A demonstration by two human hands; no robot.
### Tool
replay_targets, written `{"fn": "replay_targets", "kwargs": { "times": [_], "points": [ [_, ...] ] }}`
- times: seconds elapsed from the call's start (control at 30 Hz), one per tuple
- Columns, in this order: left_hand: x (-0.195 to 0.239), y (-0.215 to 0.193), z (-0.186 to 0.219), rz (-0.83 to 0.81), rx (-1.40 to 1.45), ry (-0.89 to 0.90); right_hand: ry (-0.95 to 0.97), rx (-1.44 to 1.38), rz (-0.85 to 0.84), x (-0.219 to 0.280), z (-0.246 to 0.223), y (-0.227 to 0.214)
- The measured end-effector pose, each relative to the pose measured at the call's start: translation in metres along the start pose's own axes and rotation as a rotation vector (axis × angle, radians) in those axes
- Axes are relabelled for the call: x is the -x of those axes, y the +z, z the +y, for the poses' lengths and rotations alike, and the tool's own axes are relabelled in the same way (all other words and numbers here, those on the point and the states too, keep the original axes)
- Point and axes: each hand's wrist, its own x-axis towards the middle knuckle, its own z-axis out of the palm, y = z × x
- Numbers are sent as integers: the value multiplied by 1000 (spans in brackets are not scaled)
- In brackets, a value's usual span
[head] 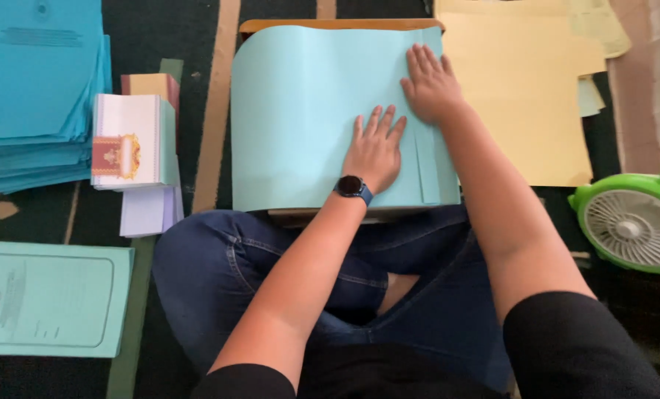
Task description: The person sits cross-legged on the floor and repeatedly folds light blue paper sheets in half, pressing the crease with both hands. They handle the sheets one at a time, placing each folded sheet into a stack beside them.
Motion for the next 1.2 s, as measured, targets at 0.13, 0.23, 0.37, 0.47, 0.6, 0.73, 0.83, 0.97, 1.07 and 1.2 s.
{"fn": "replay_targets", "kwargs": {
  "times": [0.13,0.23,0.37,0.47,0.6,0.73,0.83,0.97,1.07,1.2],
  "points": [
    [2,-1,0,6,-19,-25,-22,-22,27,-33,5,1],
    [-3,2,-1,2,18,-41,29,-41,15,-10,-5,-11],
    [-4,3,-2,61,0,-99,48,-44,55,50,-23,-5],
    [-2,4,-3,84,-11,-99,68,-56,106,109,-39,6],
    [-2,11,-6,149,-41,-89,125,-60,203,181,-74,19],
    [-2,19,-9,188,-44,-80,224,-142,58,217,-86,22],
    [-4,27,-14,203,-18,-77,238,-89,201,220,-68,55],
    [-4,24,-12,213,-28,-87,307,-256,302,228,-76,37],
    [-1,18,-8,209,7,-96,363,-489,258,230,-76,16],
    [-2,18,-3,278,8,-45,405,-697,192,224,-55,28]
  ]
}}
